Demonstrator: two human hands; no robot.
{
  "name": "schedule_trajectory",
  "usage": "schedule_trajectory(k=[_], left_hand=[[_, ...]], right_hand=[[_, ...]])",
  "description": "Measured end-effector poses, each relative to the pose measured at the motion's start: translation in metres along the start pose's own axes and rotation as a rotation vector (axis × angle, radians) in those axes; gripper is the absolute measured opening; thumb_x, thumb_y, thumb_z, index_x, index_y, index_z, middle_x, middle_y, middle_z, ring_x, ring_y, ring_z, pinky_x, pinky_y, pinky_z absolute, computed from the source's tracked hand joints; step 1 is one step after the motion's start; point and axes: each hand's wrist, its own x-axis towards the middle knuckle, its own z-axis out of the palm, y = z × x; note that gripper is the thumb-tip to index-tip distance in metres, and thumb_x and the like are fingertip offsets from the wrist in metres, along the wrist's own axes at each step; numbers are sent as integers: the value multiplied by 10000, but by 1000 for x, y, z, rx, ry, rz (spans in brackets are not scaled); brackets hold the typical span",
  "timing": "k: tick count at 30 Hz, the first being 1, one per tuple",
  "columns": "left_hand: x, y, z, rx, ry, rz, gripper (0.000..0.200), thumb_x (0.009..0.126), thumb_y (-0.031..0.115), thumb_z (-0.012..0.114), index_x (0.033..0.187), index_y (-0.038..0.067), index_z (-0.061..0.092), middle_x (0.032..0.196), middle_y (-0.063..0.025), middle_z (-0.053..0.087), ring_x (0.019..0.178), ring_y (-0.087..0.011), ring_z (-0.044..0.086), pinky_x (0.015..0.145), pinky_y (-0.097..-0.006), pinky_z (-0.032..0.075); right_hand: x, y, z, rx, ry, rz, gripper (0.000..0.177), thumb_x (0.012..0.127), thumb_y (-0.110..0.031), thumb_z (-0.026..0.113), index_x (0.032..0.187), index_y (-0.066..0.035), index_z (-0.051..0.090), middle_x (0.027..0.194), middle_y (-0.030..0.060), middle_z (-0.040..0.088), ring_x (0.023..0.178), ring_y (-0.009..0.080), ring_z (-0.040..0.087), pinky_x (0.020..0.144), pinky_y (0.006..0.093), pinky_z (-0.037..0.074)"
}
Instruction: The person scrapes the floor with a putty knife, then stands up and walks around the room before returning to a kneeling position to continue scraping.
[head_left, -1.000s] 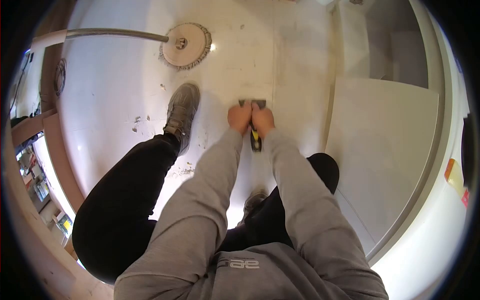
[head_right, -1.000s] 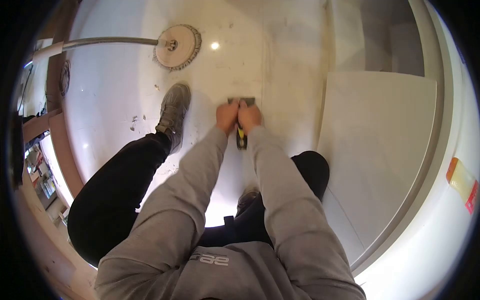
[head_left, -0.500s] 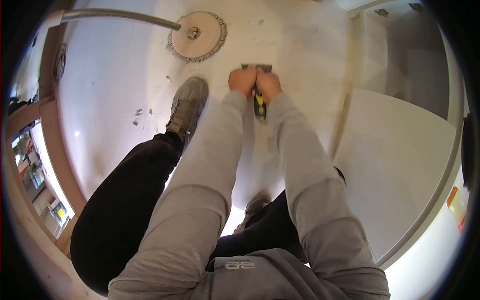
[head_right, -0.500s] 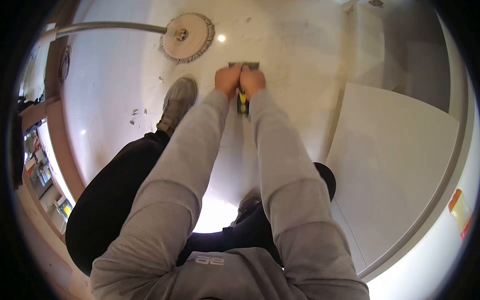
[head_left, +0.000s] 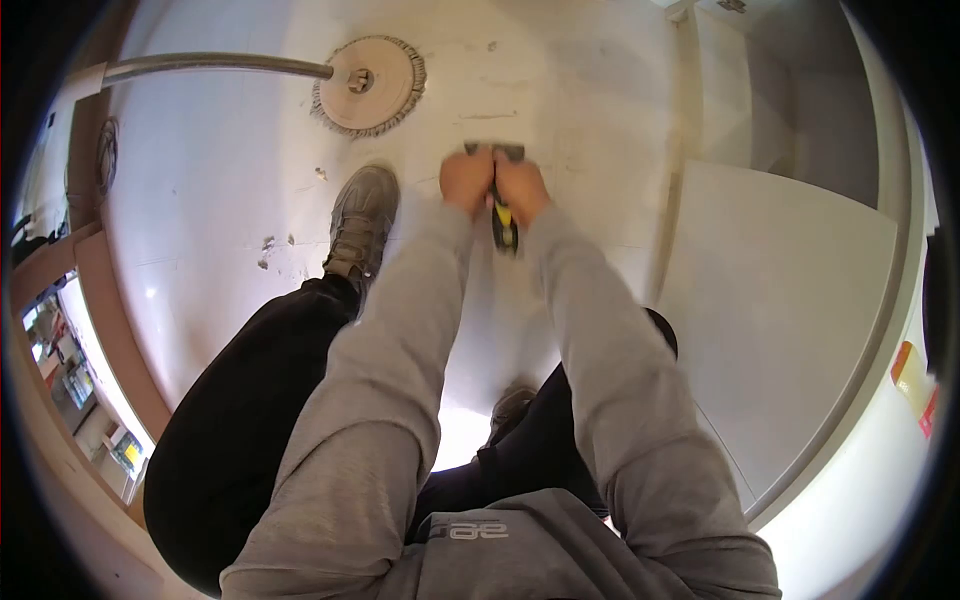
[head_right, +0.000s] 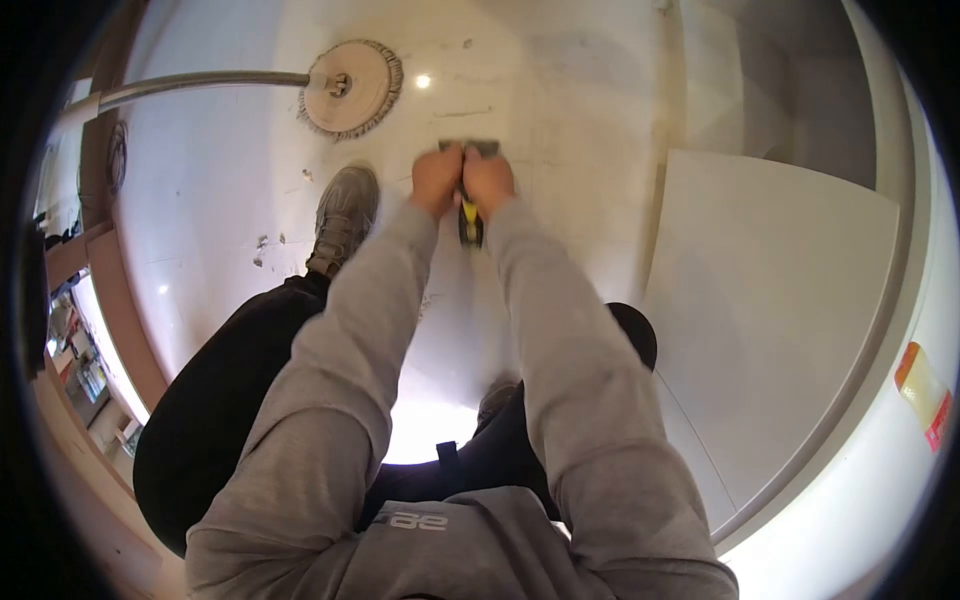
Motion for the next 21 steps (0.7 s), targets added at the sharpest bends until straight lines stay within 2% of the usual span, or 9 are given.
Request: schedule_trajectory(k=[2,5,7,8,9,11,15,17,21], left_hand=[[0,-68,33,101,9,176,473,889,372,525,792,-62,688,786,-256,677,778,-385,670,769,-463,496],[-47,-85,74,357,29,197,487,911,394,527,834,-58,690,862,-262,682,848,-382,668,791,-469,489],[-68,-81,92,-119,30,16,475,912,376,540,870,-77,677,911,-268,680,883,-384,662,807,-457,490],[-71,-72,96,-193,45,-2,428,921,327,538,835,-76,656,828,-252,677,735,-358,670,712,-424,511],[-73,-63,94,-196,46,1,428,921,327,538,835,-76,656,828,-252,677,735,-358,670,712,-424,511],[-80,-41,88,-248,-230,-306,418,939,295,539,735,-66,593,679,-164,636,485,-274,585,517,-404,491],[-88,-38,97,-364,-208,-319,421,949,277,516,667,-33,551,599,-158,590,388,-268,516,425,-416,441],[-72,-45,103,-90,-210,-37,422,947,263,501,629,-11,538,532,-155,542,390,-265,514,385,-427,403],[-52,-24,108,30,-127,217,422,938,244,486,596,3,537,500,-151,529,392,-262,520,391,-425,406]], right_hand=[[-18,59,-14,-196,265,-159,371,871,-233,624,969,124,643,911,267,687,789,342,685,722,405,526],[-60,83,-52,166,164,-92,429,948,-313,589,1069,98,623,866,149,679,761,243,656,639,330,504],[-83,60,-73,238,128,262,405,962,-303,575,1076,83,614,926,145,675,785,233,648,654,327,502],[-81,63,-82,403,43,287,370,980,-301,541,1019,62,604,817,135,654,665,230,623,585,337,492],[-83,61,-88,401,41,283,370,980,-301,541,1019,62,604,817,135,654,665,230,623,585,337,492],[-85,59,-97,459,40,298,368,961,-270,534,860,80,584,678,152,600,508,249,558,452,395,446],[-76,50,-101,306,116,284,368,978,-251,486,767,46,542,621,143,564,426,244,504,400,390,411],[-69,44,-107,132,16,255,405,1005,-333,464,781,-11,564,620,97,555,439,210,482,415,351,406],[-43,15,-113,60,-40,240,437,1009,-357,445,737,-30,547,602,86,542,432,195,463,413,340,399]])
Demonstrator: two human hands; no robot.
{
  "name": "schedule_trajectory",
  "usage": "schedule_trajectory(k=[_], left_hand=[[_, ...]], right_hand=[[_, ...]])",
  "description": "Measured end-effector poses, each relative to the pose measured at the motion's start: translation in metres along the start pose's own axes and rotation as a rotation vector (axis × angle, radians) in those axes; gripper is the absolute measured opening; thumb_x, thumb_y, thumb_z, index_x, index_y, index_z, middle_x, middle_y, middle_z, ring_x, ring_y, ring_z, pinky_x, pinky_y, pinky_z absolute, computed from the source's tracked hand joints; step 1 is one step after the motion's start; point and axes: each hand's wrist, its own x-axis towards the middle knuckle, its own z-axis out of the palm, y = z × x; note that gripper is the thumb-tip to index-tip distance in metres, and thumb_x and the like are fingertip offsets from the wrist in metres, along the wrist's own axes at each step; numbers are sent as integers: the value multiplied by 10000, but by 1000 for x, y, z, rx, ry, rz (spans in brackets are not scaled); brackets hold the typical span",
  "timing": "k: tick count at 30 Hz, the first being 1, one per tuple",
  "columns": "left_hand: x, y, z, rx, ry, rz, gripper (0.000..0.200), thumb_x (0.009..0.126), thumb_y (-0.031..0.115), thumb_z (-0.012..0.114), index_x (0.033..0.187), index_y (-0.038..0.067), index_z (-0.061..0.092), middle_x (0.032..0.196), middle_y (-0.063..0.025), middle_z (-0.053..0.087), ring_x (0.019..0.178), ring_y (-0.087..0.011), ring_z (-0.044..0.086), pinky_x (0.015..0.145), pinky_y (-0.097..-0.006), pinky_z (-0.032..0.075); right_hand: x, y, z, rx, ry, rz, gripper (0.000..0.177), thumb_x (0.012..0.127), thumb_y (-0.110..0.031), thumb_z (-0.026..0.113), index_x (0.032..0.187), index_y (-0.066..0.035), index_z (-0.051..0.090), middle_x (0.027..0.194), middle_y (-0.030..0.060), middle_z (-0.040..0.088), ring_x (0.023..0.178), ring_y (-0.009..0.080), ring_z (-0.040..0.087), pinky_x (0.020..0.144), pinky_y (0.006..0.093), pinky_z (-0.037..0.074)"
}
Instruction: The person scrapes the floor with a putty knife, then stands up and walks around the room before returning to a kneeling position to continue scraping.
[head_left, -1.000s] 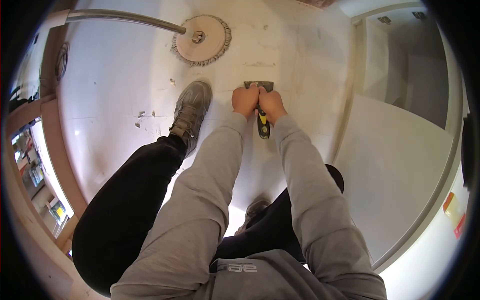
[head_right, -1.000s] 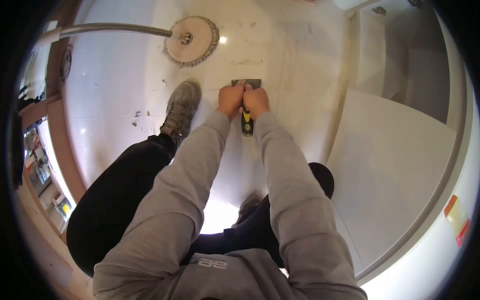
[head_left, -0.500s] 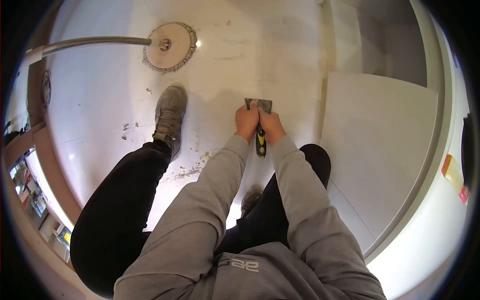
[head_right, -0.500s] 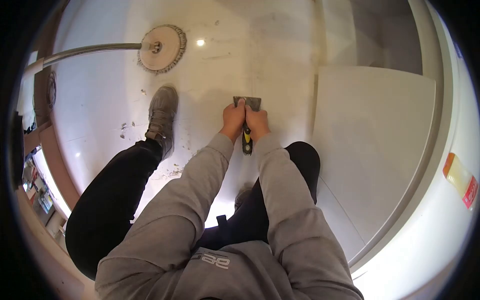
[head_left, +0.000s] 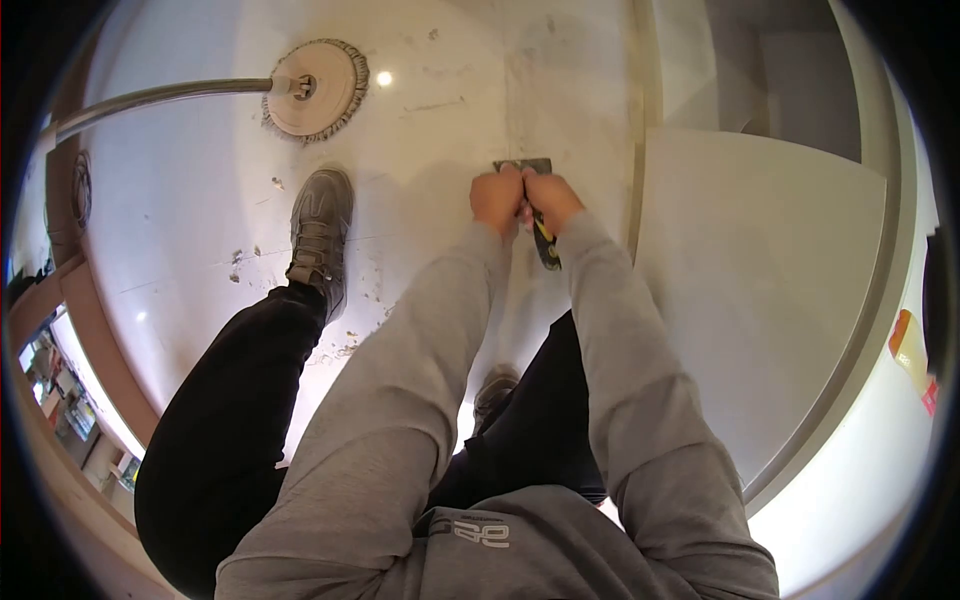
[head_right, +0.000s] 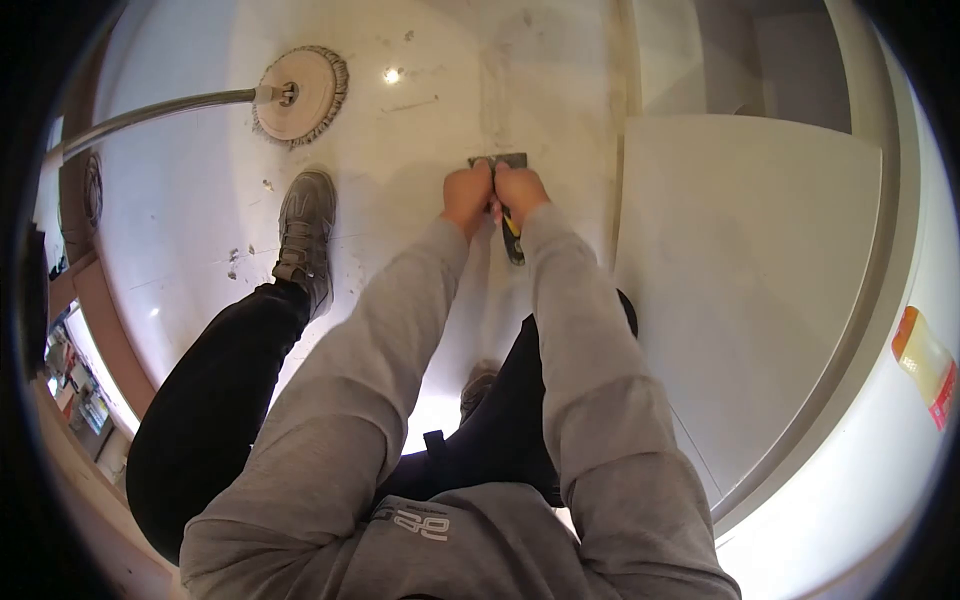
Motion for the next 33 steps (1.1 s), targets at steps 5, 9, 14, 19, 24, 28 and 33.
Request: schedule_trajectory(k=[5,9,14,19,24,28,33], left_hand=[[-7,-10,-2,-257,35,-270,385,893,221,515,603,-28,566,529,-152,573,429,-256,565,421,-410,434],[13,-24,-3,-136,29,219,409,861,257,532,583,-38,592,528,-155,598,401,-254,558,431,-413,447],[11,7,-16,-48,-34,-195,457,900,307,462,585,5,598,632,-207,643,564,-285,632,597,-418,495],[24,-9,-9,-80,-4,-223,474,885,338,477,630,-29,636,622,-197,646,550,-292,621,580,-418,481],[26,-5,-13,-16,34,-286,417,877,299,513,649,-28,632,586,-151,627,486,-247,590,485,-395,445],[34,-5,-13,-2,1,-124,453,888,341,524,691,-49,640,628,-172,646,569,-262,628,535,-391,467],[18,13,-13,186,166,-159,368,867,302,574,649,9,621,627,-172,633,614,-267,652,571,-389,486]], right_hand=[[-9,13,14,71,42,9,434,992,-315,456,710,8,527,564,111,527,416,230,491,404,393,404],[2,-1,13,111,41,-10,420,995,-305,470,731,16,527,548,110,519,400,224,480,388,381,392],[-2,8,18,110,24,-36,375,992,-257,480,734,12,521,570,125,549,411,235,501,400,395,407],[30,-10,7,165,-109,68,349,1001,-240,446,764,5,522,580,125,527,441,254,497,447,411,426],[17,2,17,156,-12,52,401,1010,-296,399,778,6,523,569,138,500,422,265,471,440,412,414],[32,-10,9,-51,-90,-105,464,1006,-323,374,744,-4,587,675,185,603,543,246,571,496,398,450],[29,-10,13,-78,27,-94,417,1001,-307,387,801,7,575,706,144,626,589,218,591,508,390,459]])
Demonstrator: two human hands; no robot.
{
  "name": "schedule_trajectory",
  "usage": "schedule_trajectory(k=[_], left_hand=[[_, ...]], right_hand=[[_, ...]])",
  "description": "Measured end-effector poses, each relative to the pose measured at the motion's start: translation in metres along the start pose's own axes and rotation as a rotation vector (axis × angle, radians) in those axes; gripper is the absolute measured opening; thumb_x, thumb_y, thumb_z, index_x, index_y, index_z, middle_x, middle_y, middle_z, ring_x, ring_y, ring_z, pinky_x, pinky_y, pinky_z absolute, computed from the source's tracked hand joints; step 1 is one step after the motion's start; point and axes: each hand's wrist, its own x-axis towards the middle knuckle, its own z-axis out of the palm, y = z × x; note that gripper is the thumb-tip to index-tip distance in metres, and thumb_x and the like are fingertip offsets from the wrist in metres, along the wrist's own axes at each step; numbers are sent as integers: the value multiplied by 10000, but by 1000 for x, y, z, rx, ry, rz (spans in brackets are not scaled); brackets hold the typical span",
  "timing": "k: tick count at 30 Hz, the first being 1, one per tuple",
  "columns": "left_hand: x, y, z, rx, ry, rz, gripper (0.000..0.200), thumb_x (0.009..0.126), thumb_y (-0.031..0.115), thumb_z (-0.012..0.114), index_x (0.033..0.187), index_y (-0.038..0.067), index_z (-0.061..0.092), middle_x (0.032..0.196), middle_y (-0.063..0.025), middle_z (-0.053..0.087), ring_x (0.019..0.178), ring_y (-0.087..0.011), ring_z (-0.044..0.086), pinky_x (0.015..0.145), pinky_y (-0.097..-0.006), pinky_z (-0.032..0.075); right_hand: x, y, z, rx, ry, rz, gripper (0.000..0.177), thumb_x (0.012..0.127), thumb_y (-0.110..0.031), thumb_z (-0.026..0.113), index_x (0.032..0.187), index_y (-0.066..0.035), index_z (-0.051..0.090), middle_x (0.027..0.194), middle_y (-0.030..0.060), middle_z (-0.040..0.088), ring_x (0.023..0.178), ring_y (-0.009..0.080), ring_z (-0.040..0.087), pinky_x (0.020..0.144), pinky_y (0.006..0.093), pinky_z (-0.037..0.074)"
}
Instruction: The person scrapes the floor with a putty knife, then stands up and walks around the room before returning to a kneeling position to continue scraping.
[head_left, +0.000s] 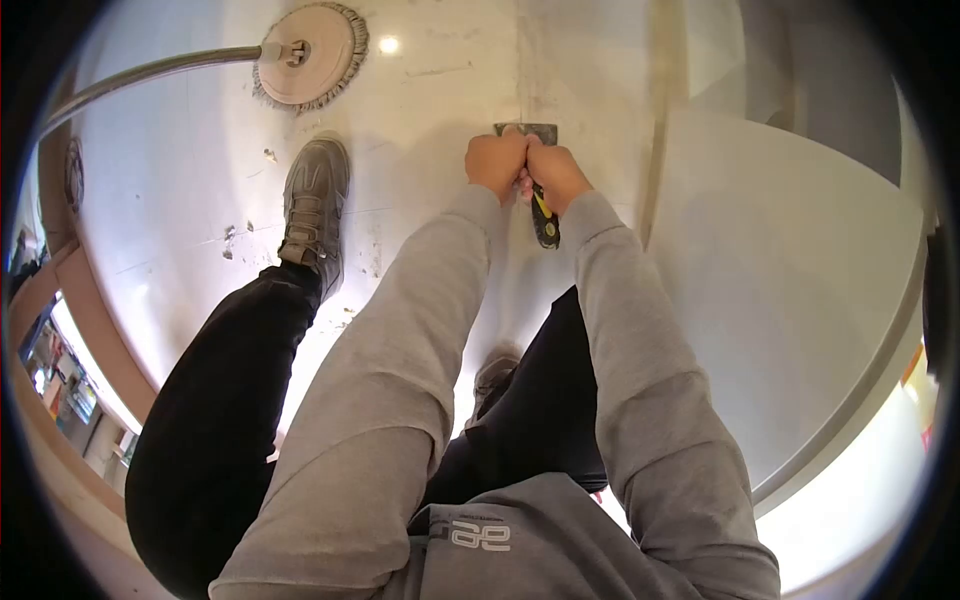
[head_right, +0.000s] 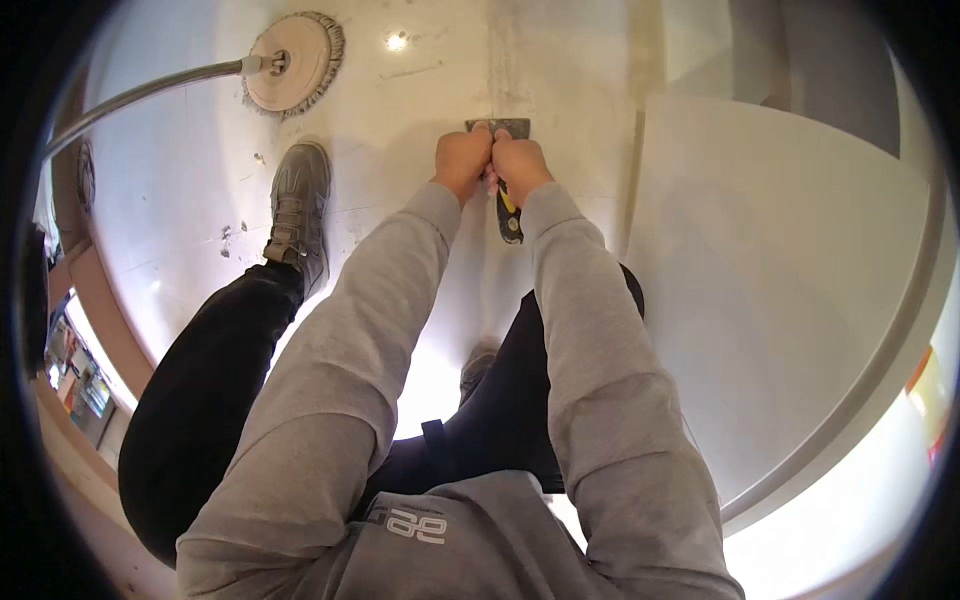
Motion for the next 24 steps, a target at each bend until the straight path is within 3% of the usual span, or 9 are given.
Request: schedule_trajectory(k=[2,3,7,12,16,19,21,23,24], left_hand=[[18,17,-9,-57,-156,86,336,869,277,571,644,30,611,628,-158,632,614,-266,656,566,-391,486],[27,16,-5,-115,-323,181,308,871,252,568,640,51,600,629,-144,630,615,-266,659,560,-394,487],[35,-23,6,246,-155,419,283,890,225,531,687,43,606,597,-123,616,551,-222,627,527,-393,473],[29,24,-9,-274,-359,104,353,897,314,516,696,42,617,617,-98,652,586,-257,650,558,-385,494],[34,-24,3,642,-46,756,263,864,263,506,696,93,615,664,-96,672,595,-258,654,572,-389,505],[11,-10,5,93,-53,194,168,816,210,555,678,123,595,684,-92,679,577,-261,649,571,-389,506],[33,-20,7,301,-148,505,182,827,200,571,673,107,597,664,-133,663,567,-271,648,555,-385,501],[25,10,-3,-610,-480,-161,210,844,203,566,673,86,600,647,-162,649,575,-280,655,543,-391,499],[26,-18,6,-222,-372,506,231,840,197,558,660,60,603,600,-159,630,562,-270,651,517,-378,489]], right_hand=[[60,35,-16,-293,-84,-479,402,991,-305,408,759,-16,564,631,112,586,551,218,570,498,396,449],[28,-17,-14,102,-255,-10,406,995,-292,402,738,-23,564,603,102,568,510,221,546,493,387,446],[-11,-7,4,152,-57,24,430,1006,-361,399,723,-70,543,586,58,527,460,176,469,437,336,388],[15,4,-8,77,1,-7,397,991,-277,436,713,-20,557,604,94,562,523,229,551,504,378,451],[123,92,-22,-507,-17,-839,308,981,-198,484,766,14,546,659,104,588,590,217,581,518,366,469],[-11,4,-4,265,-82,259,288,981,-186,460,791,15,542,660,96,588,549,174,553,475,333,448],[9,7,-9,194,-73,108,309,991,-209,434,797,10,532,635,79,573,515,158,526,461,316,434],[18,3,-17,172,-198,93,321,994,-224,415,802,0,542,620,67,558,469,161,493,434,327,415],[17,-2,-21,163,-260,67,328,995,-231,405,805,-5,547,612,61,550,446,162,477,421,333,406]])
